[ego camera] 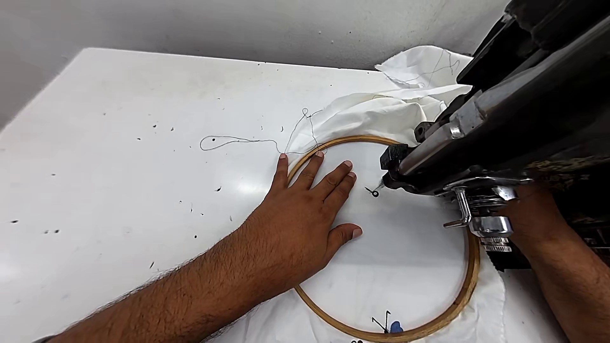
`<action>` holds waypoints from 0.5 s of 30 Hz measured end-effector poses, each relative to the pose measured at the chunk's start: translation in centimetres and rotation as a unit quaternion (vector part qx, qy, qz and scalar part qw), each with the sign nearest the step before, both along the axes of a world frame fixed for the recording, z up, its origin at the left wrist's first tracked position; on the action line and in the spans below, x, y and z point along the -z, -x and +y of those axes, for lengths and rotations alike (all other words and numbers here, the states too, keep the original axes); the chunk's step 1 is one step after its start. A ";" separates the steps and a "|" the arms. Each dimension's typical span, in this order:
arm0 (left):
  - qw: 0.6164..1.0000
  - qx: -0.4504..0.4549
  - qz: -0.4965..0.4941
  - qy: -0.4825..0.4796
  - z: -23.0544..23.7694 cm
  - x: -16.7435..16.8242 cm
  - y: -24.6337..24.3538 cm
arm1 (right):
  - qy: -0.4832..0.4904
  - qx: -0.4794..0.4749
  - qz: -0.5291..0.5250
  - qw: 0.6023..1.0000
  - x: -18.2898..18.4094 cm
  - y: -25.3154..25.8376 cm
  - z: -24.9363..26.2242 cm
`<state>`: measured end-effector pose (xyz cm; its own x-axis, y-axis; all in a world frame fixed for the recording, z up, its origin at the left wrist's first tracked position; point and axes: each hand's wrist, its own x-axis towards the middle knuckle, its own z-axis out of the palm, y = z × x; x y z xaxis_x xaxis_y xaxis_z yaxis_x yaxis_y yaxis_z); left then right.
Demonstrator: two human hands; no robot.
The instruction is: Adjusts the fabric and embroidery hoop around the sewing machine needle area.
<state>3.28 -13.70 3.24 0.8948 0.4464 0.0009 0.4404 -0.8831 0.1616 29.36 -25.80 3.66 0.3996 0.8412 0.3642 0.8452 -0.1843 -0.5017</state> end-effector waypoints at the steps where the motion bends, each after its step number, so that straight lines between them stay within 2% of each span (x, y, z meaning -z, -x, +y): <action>1: 1.000 0.001 -0.001 -0.001 -0.1 0.0 0.0 | 0.012 0.007 -0.011 1.000 -0.3 -0.1 0.0; 6: 1.000 0.013 -0.005 -0.003 -0.5 0.1 -0.3 | 0.048 -0.004 -0.083 0.995 -1.3 -0.5 -0.1; 11: 1.000 0.016 -0.011 -0.008 -0.5 0.2 -0.2 | 0.057 0.029 -0.050 0.997 -1.3 -0.2 -0.1; 15: 1.000 0.004 0.000 -0.004 -0.2 0.1 -0.1 | 0.012 0.021 -0.012 1.000 -0.3 0.1 0.0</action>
<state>3.40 -13.93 3.17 0.8984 0.4392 0.0039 0.4334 -0.8879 0.1541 29.25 -25.77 4.00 0.4269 0.8318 0.3547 0.8479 -0.2318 -0.4768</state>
